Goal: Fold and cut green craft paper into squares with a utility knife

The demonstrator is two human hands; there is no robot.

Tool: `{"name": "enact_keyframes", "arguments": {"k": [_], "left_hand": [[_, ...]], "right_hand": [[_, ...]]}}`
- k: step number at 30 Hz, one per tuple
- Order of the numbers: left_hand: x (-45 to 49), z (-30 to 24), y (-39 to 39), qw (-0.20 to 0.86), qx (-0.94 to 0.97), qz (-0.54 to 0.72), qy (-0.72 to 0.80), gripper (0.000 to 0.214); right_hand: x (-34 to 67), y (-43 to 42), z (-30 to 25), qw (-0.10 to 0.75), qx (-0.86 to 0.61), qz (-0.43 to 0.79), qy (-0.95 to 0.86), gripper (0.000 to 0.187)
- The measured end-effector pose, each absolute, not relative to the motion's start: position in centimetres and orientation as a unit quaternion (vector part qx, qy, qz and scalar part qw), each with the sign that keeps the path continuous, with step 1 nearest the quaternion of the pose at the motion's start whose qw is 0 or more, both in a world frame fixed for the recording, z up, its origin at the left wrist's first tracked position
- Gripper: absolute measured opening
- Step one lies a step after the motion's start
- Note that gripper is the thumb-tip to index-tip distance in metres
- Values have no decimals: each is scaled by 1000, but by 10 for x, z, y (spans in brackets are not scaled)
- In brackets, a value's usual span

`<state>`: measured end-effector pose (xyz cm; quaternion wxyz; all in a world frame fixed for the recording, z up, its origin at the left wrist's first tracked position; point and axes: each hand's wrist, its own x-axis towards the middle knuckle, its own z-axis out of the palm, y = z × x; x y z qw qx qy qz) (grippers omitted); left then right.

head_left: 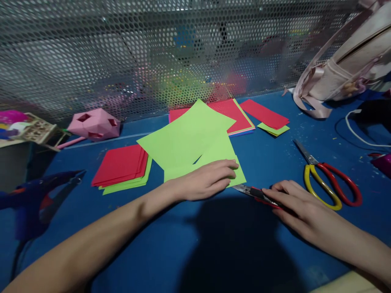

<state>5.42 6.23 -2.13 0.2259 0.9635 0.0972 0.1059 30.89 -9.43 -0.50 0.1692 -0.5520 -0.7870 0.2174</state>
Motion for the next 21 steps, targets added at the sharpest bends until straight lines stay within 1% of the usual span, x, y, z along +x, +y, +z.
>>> {"name": "enact_keyframes", "arguments": {"k": [4, 8, 13, 21], "left_hand": [[38, -11, 70, 180, 979, 73, 68, 33], [15, -24, 80, 130, 988, 36, 76, 40], [3, -41, 83, 121, 988, 41, 82, 42], [5, -43, 82, 105, 991, 34, 82, 42]], "right_hand": [[312, -95, -7, 167, -558, 211, -785, 40], [315, -95, -7, 167, -560, 202, -786, 35], [314, -94, -4, 160, -555, 199, -792, 34], [311, -94, -3, 153, -556, 177, -798, 35]]}}
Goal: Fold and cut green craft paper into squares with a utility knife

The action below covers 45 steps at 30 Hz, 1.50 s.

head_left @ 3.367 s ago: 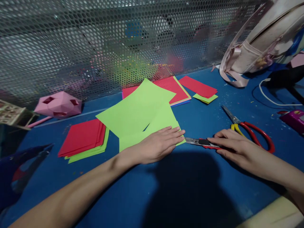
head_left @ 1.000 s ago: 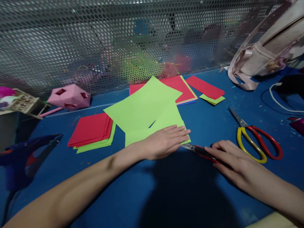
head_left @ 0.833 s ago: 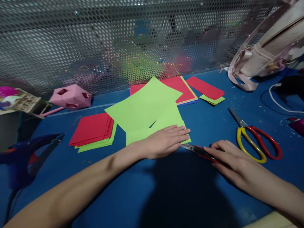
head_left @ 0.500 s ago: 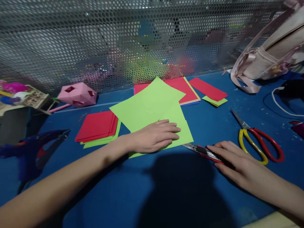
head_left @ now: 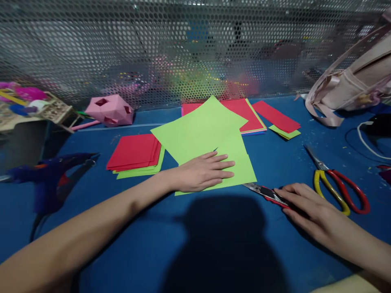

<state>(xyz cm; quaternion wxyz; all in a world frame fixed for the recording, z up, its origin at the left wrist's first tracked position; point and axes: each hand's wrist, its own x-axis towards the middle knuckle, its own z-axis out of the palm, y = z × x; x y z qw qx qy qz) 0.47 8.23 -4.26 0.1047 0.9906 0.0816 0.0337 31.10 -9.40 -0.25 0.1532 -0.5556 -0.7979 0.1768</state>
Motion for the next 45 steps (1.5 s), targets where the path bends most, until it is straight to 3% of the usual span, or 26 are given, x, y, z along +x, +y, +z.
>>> {"name": "enact_keyframes", "arguments": {"k": [19, 45], "left_hand": [[7, -38, 80, 94, 991, 10, 93, 43], [8, -34, 79, 90, 990, -6, 104, 43]], "right_hand": [[302, -100, -9, 172, -530, 126, -821, 38], [292, -91, -6, 163, -522, 149, -824, 35]]}}
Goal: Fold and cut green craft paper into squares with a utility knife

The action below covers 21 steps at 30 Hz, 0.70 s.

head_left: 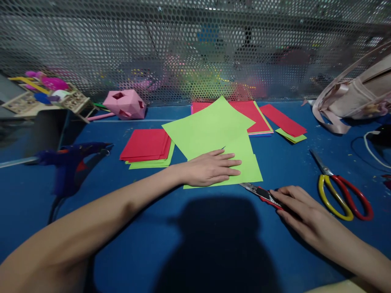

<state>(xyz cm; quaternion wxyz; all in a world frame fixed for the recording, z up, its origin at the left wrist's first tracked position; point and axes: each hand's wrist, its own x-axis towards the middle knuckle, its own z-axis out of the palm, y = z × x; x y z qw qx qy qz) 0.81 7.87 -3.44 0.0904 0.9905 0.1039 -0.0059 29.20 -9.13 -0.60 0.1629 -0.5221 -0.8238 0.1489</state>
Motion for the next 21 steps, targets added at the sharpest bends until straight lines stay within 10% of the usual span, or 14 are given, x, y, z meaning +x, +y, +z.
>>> {"name": "enact_keyframes", "arguments": {"k": [21], "left_hand": [[9, -32, 78, 96, 990, -6, 108, 44]], "right_hand": [[287, -95, -7, 162, -513, 128, -833, 37]]}}
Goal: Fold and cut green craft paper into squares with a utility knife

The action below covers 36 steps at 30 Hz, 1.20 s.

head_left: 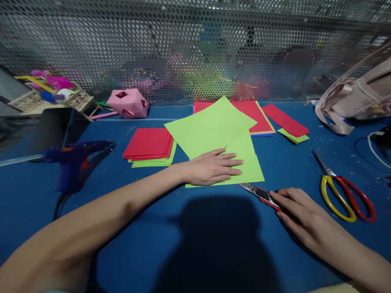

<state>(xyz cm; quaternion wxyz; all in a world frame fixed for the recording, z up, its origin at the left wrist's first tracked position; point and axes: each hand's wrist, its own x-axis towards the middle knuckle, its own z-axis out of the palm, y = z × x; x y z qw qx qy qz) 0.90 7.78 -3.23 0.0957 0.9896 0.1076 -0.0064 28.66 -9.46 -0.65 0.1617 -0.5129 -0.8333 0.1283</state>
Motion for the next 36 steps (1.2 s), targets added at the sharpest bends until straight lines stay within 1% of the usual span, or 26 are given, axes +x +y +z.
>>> {"name": "enact_keyframes", "arguments": {"k": [14, 21, 36], "left_hand": [[10, -32, 78, 104, 988, -15, 114, 43], [10, -29, 77, 103, 988, -16, 116, 44], [10, -29, 77, 99, 988, -13, 117, 44]], "right_hand": [[283, -88, -3, 154, -502, 144, -839, 39], [283, -86, -6, 155, -492, 132, -846, 35], [280, -84, -4, 155, -484, 140, -850, 39]]}}
